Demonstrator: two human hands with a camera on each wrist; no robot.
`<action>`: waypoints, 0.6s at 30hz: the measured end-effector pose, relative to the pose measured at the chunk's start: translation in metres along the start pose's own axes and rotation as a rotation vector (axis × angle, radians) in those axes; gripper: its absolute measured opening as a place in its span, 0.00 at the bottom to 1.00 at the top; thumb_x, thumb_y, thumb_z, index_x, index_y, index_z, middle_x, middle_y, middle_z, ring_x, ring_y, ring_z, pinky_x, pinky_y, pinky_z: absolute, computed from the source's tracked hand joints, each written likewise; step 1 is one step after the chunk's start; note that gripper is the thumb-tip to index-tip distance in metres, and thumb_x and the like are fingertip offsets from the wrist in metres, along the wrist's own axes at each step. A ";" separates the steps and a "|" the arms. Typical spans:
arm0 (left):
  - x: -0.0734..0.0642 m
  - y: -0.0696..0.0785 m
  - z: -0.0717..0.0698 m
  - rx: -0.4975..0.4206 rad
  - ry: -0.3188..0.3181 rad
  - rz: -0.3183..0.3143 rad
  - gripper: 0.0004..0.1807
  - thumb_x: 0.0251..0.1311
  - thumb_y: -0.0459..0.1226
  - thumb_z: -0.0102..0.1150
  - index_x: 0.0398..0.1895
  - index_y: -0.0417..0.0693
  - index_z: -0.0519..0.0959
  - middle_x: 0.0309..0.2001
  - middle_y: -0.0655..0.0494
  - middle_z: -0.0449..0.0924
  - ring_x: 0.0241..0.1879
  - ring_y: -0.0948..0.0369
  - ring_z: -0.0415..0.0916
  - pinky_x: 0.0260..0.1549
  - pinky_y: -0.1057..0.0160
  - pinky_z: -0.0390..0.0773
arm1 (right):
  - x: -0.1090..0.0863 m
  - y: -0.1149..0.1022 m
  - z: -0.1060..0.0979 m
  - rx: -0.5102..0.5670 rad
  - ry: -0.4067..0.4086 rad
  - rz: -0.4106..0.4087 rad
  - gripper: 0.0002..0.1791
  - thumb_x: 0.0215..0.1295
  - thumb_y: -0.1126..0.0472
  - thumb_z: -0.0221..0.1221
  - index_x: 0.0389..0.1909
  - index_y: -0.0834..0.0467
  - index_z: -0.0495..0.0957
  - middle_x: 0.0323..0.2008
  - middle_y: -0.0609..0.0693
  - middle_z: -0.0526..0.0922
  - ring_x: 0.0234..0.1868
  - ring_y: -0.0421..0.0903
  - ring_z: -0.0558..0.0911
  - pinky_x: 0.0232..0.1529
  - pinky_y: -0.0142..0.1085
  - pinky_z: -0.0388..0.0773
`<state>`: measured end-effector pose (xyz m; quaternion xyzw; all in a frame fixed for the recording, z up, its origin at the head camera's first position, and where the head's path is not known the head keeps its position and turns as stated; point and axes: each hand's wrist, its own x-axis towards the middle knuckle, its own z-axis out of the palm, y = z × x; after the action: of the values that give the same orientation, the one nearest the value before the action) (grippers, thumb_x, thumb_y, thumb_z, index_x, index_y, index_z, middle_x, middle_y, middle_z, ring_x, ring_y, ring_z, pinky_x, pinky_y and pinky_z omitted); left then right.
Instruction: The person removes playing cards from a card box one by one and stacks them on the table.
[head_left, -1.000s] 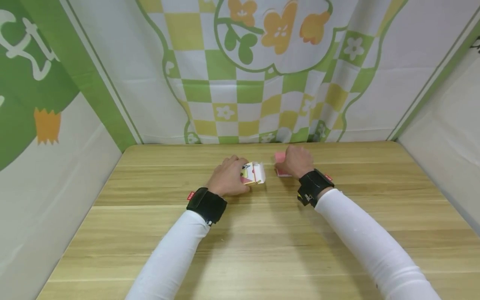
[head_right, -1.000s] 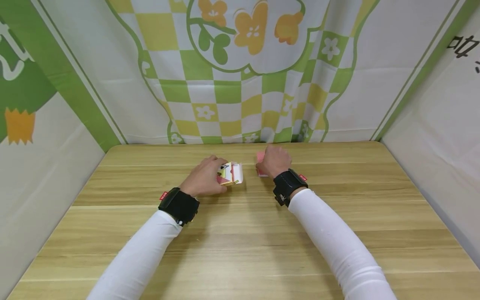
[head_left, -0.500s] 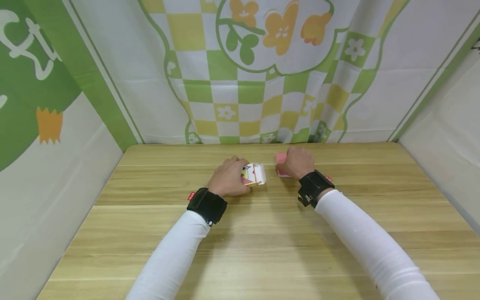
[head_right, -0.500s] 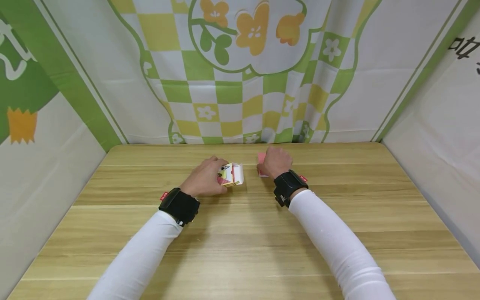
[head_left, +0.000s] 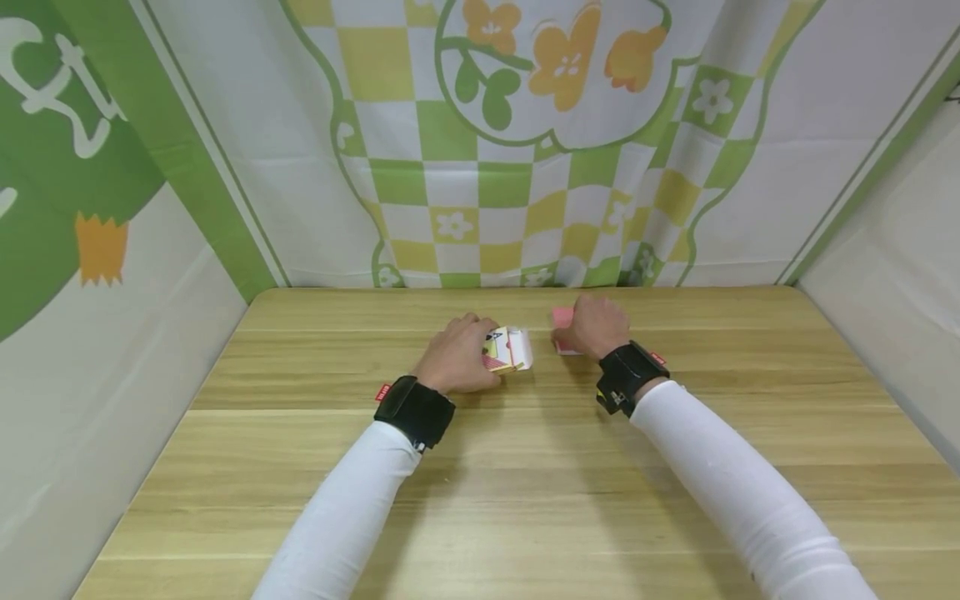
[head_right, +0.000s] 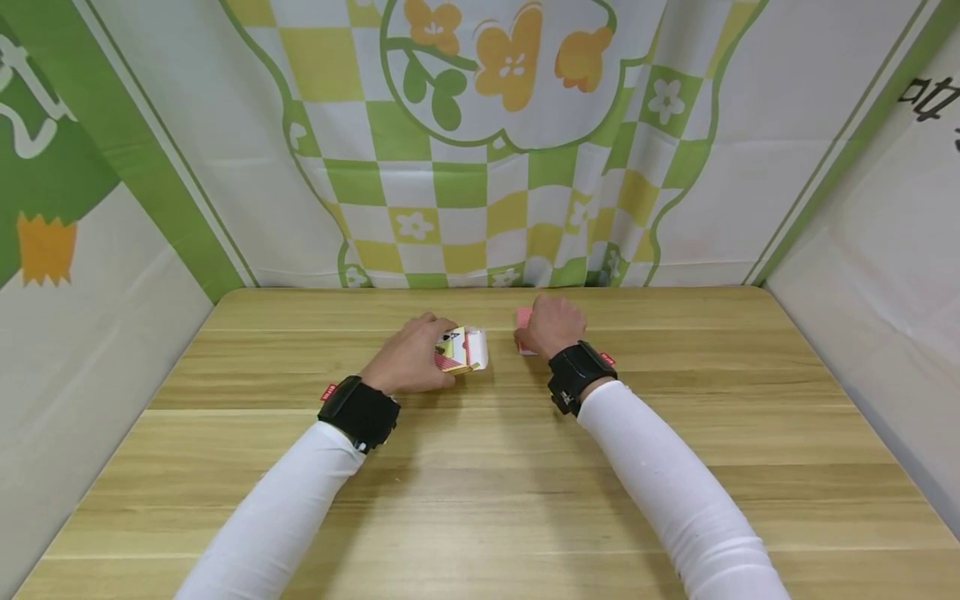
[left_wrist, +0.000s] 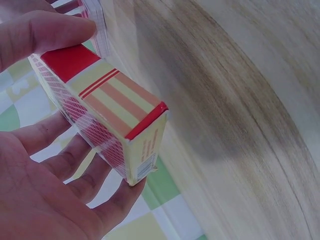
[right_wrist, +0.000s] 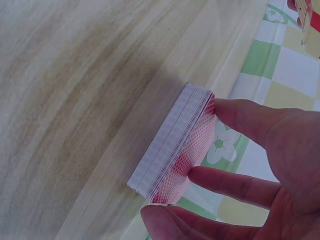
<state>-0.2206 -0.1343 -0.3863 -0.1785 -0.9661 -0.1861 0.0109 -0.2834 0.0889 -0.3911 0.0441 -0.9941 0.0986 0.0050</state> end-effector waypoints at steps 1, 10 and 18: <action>0.000 0.000 0.000 0.001 -0.001 -0.001 0.39 0.30 0.46 0.63 0.56 0.49 0.70 0.43 0.58 0.68 0.41 0.58 0.64 0.38 0.58 0.67 | 0.000 0.000 0.000 0.001 0.000 0.001 0.25 0.46 0.38 0.61 0.17 0.55 0.66 0.20 0.52 0.71 0.23 0.49 0.71 0.17 0.40 0.66; -0.001 0.001 0.001 0.004 -0.009 -0.002 0.39 0.30 0.46 0.63 0.56 0.49 0.70 0.44 0.57 0.68 0.41 0.58 0.64 0.39 0.57 0.67 | -0.001 0.001 0.001 -0.004 0.014 0.000 0.26 0.44 0.38 0.62 0.16 0.55 0.66 0.21 0.53 0.71 0.24 0.49 0.72 0.16 0.41 0.67; 0.001 0.000 0.002 -0.002 -0.004 0.005 0.39 0.30 0.46 0.63 0.55 0.49 0.71 0.42 0.58 0.68 0.40 0.58 0.64 0.37 0.58 0.67 | 0.000 0.001 0.002 -0.013 0.016 0.002 0.25 0.43 0.39 0.63 0.16 0.55 0.65 0.21 0.52 0.71 0.24 0.49 0.71 0.17 0.42 0.67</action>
<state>-0.2212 -0.1336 -0.3877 -0.1812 -0.9655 -0.1865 0.0093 -0.2832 0.0894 -0.3937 0.0420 -0.9947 0.0925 0.0132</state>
